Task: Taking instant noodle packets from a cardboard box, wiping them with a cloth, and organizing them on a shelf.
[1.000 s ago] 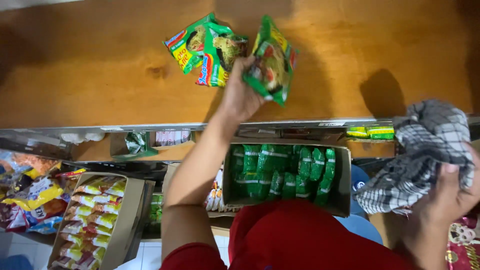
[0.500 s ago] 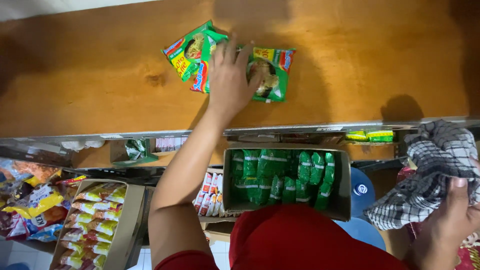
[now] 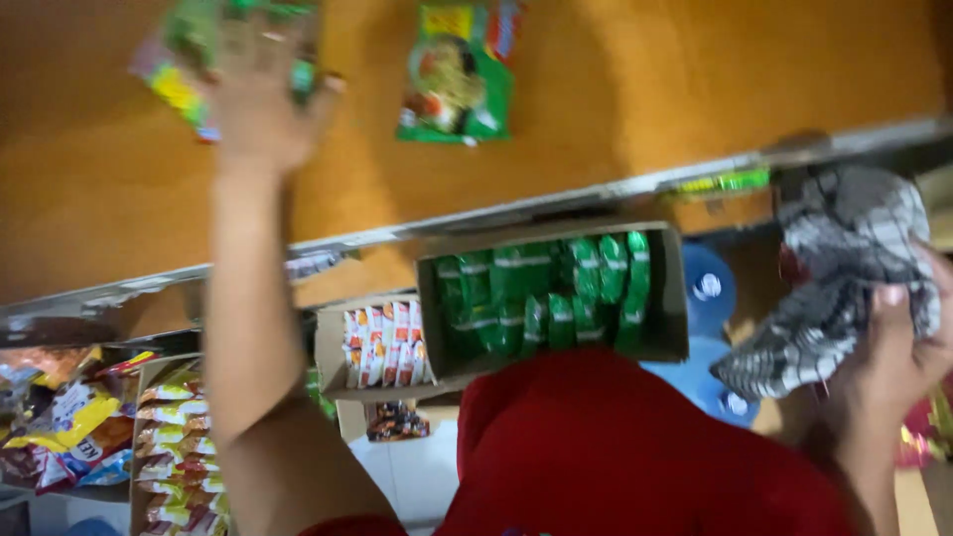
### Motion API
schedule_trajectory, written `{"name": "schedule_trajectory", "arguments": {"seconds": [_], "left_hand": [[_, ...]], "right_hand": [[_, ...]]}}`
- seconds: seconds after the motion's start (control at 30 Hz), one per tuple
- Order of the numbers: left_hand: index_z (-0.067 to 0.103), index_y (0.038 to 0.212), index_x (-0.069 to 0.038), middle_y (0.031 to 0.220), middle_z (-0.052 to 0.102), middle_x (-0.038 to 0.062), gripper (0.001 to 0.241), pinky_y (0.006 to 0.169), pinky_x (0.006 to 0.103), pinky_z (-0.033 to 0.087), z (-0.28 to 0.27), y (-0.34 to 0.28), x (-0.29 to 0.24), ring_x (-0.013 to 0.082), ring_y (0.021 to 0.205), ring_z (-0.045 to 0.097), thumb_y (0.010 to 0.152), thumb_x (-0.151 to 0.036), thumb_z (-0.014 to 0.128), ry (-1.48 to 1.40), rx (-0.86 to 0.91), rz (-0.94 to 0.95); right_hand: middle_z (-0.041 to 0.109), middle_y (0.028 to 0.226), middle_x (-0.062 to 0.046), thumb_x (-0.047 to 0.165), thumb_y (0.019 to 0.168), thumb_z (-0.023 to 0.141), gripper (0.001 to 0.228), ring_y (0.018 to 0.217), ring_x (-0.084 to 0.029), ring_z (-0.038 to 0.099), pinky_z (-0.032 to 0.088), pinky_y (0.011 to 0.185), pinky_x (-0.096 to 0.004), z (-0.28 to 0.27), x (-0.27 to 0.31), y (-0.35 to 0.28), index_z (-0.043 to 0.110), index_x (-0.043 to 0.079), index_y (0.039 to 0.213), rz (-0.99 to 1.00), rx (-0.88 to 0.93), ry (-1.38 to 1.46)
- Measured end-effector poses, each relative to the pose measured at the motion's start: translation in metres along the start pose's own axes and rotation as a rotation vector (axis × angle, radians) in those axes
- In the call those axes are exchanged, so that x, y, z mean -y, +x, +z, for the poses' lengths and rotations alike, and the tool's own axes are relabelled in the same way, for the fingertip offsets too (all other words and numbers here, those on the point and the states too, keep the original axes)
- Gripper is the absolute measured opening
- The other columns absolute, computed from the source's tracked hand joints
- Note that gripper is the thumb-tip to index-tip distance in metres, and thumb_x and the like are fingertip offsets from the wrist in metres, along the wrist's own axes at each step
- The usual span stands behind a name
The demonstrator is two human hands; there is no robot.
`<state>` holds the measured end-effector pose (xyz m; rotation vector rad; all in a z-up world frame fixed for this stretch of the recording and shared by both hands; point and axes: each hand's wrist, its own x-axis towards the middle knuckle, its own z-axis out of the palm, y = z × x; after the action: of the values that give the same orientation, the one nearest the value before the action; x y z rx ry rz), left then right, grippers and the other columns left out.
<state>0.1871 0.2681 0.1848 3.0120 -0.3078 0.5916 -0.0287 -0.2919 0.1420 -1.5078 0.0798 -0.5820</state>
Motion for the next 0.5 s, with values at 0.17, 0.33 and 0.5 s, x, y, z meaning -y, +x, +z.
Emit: {"name": "schedule_trajectory", "arguments": {"seconds": [0.17,0.33,0.5], "left_hand": [[0.057,0.149,-0.014,0.153,0.05,0.022,0.044,0.115,0.0725,0.013,-0.012,-0.008,0.001,0.0459,0.144,0.038,0.109,-0.033,0.063,-0.223,-0.014,0.047],[0.047,0.153,-0.002,0.155,0.046,0.024,0.051,0.125,0.065,0.024,-0.028,-0.004,-0.084,0.0459,0.151,0.039,0.108,-0.021,0.057,-0.672,-0.031,0.328],[0.059,0.144,-0.005,0.145,0.06,0.019,0.038,0.108,0.0708,0.013,-0.031,0.002,-0.14,0.0421,0.134,0.05,0.11,-0.02,0.067,-0.391,0.029,0.515]], "right_hand": [[0.067,0.117,-0.007,0.017,0.107,0.062,0.034,0.102,-0.015,0.065,0.055,0.098,-0.031,0.01,0.01,-0.001,0.056,0.0,0.136,0.054,-0.047,-0.04],[0.065,0.122,-0.006,0.016,0.113,0.065,0.031,0.105,-0.01,0.058,0.046,0.1,-0.024,-0.004,-0.005,-0.005,0.058,-0.002,0.137,-0.032,-0.028,-0.121],[0.065,0.127,-0.006,0.016,0.112,0.067,0.031,0.108,-0.01,0.058,0.046,0.102,-0.024,-0.002,-0.005,-0.006,0.06,-0.001,0.137,-0.033,-0.004,-0.152]]}}
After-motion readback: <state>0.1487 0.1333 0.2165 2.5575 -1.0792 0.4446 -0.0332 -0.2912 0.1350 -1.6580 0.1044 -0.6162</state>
